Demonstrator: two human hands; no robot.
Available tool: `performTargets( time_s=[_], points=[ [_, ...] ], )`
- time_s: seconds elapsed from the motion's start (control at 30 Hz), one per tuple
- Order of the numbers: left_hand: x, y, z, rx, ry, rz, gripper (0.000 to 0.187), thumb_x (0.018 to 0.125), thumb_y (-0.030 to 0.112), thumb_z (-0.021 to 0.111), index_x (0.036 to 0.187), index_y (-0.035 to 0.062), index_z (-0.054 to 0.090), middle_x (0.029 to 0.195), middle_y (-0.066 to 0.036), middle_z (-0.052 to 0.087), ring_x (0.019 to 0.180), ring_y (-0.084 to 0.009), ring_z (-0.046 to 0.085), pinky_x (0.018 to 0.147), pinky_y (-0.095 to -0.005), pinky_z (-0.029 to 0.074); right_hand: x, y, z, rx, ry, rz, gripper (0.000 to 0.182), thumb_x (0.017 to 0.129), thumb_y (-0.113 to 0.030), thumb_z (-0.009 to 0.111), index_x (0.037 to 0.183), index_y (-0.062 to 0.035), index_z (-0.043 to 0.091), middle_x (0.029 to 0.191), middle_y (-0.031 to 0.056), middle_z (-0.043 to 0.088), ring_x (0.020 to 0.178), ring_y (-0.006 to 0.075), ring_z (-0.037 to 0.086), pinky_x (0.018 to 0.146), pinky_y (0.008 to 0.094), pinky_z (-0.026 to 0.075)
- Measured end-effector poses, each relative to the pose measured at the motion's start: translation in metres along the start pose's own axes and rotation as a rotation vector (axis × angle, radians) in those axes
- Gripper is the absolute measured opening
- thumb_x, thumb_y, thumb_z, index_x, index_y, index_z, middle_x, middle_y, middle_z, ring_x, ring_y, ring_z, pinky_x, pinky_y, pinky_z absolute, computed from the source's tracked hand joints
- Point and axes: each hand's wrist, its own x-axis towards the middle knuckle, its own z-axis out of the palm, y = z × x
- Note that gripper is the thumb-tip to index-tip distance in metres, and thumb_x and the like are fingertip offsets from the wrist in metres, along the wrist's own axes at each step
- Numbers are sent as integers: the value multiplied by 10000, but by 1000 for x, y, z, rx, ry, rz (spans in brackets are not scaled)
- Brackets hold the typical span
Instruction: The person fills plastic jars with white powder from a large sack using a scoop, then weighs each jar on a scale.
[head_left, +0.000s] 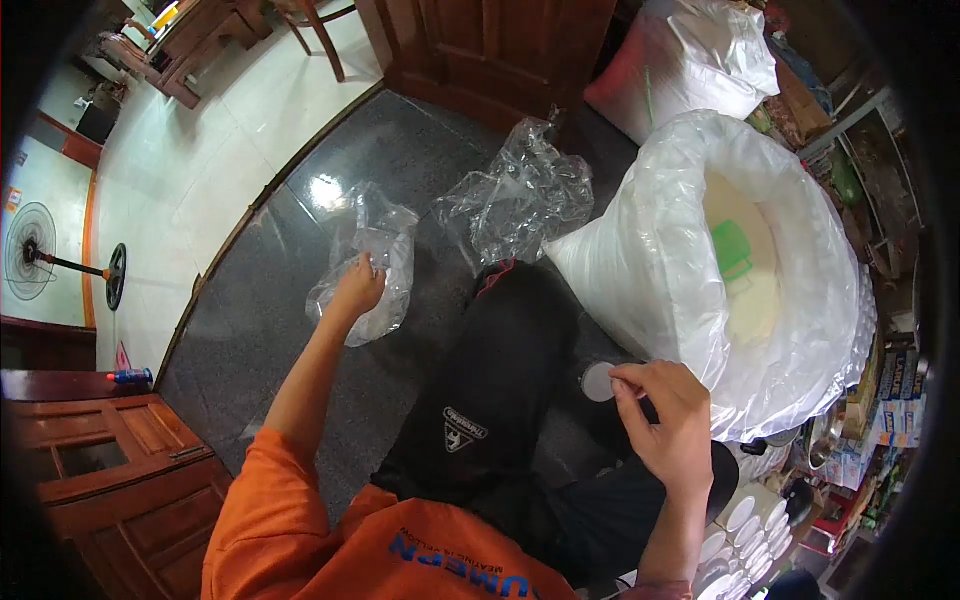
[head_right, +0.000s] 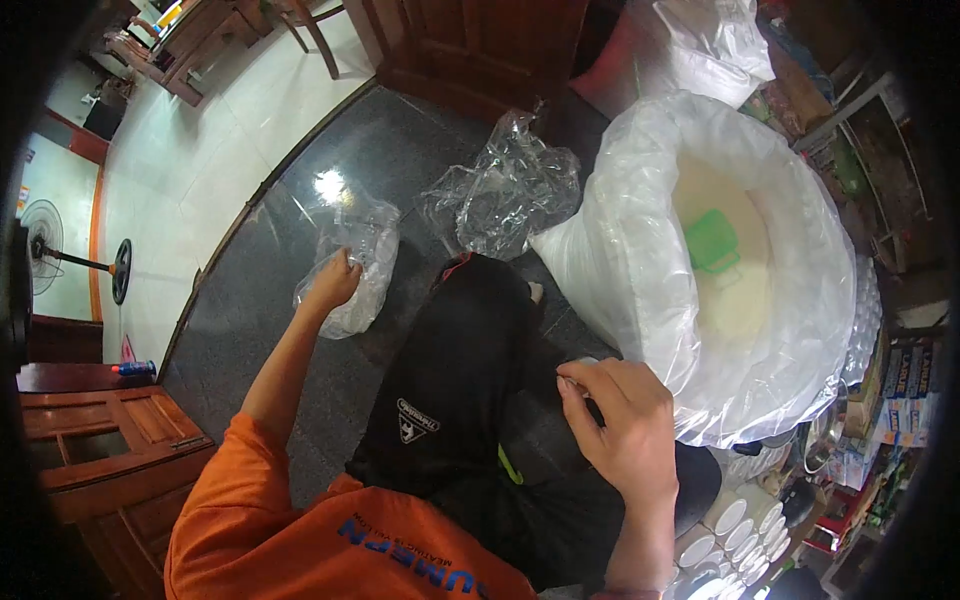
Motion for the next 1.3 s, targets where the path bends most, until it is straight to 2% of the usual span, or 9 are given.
performTargets(
  time_s=[0.2, 0.47, 0.53, 0.63, 0.8, 0.9, 0.97, 1.1, 1.3],
  points=[
    [36, 6, 14, 403, 91, 111, 470, 1002, 300, 576, 1250, -97, 622, 1216, -350, 658, 1237, -497, 612, 1035, -569, 499, -4, 10, -2, -9, -12, 19, 103, 879, -12, 770, 978, -35, 754, 853, 108, 722, 762, 283, 688, 705, 388, 521],
    [77, -35, 55, 747, -663, -16, 502, 963, 142, 632, 1423, -54, 602, 1411, -319, 631, 1285, -405, 668, 893, -504, 617, -17, 23, -28, -134, 294, -175, 209, 765, -17, 823, 960, -76, 773, 821, 45, 698, 702, 238, 639, 680, 368, 507],
    [91, -51, 79, 42, -511, -446, 358, 990, 167, 599, 1256, -49, 703, 1291, -299, 702, 1214, -416, 700, 899, -503, 609, -26, 29, -41, -90, 543, -169, 203, 750, 50, 753, 938, -27, 751, 789, 75, 700, 684, 252, 619, 659, 362, 490],
    [96, -76, 84, 481, -79, 240, 270, 1002, 167, 586, 1140, -30, 710, 1136, -281, 736, 1082, -447, 732, 887, -520, 603, -43, 50, -45, -31, 786, -159, 116, 902, -23, 606, 964, 57, 662, 766, 129, 689, 699, 235, 591, 638, 364, 474],
    [69, -35, 70, 486, -152, 41, 260, 988, 155, 591, 1141, -49, 643, 1082, -309, 727, 1008, -494, 726, 891, -553, 584, -56, 56, -48, -50, 950, -147, 187, 996, -136, 590, 947, 35, 650, 730, 113, 645, 688, 223, 569, 651, 356, 461],
    [42, 38, 20, 511, -150, 125, 337, 1010, 272, 603, 1116, -37, 686, 1053, -279, 744, 997, -484, 728, 897, -544, 569, -136, 77, -6, 192, 878, -423, 158, 1007, -168, 610, 892, -68, 653, 814, 19, 616, 751, 188, 588, 729, 382, 513],
    [31, 62, -3, 352, -118, 50, 289, 1022, 270, 636, 1132, 18, 724, 1069, -263, 748, 989, -476, 723, 889, -556, 568, -66, 18, -16, -84, 32, -545, 205, 821, -306, 748, 760, -142, 640, 724, -37, 535, 592, 119, 506, 546, 279, 400],
    [0, 126, -73, 335, -29, 148, 328, 1044, 292, 619, 1140, 16, 767, 1029, -251, 769, 1009, -463, 722, 882, -551, 554, -75, 65, 89, -142, -615, 315, 229, 832, -219, 727, 988, -52, 717, 948, 127, 720, 858, 356, 737, 754, 462, 606],
    [-20, 165, -120, 194, -77, 102, 321, 1051, 299, 637, 1202, 41, 756, 1017, -223, 780, 971, -427, 744, 854, -511, 569, -139, 249, 189, -348, -491, 639, 1179, 677, -468, 922, 1621, -70, 339, 1494, 381, 479, 1410, 490, 512, 1108, 532, 505]
  ],
)
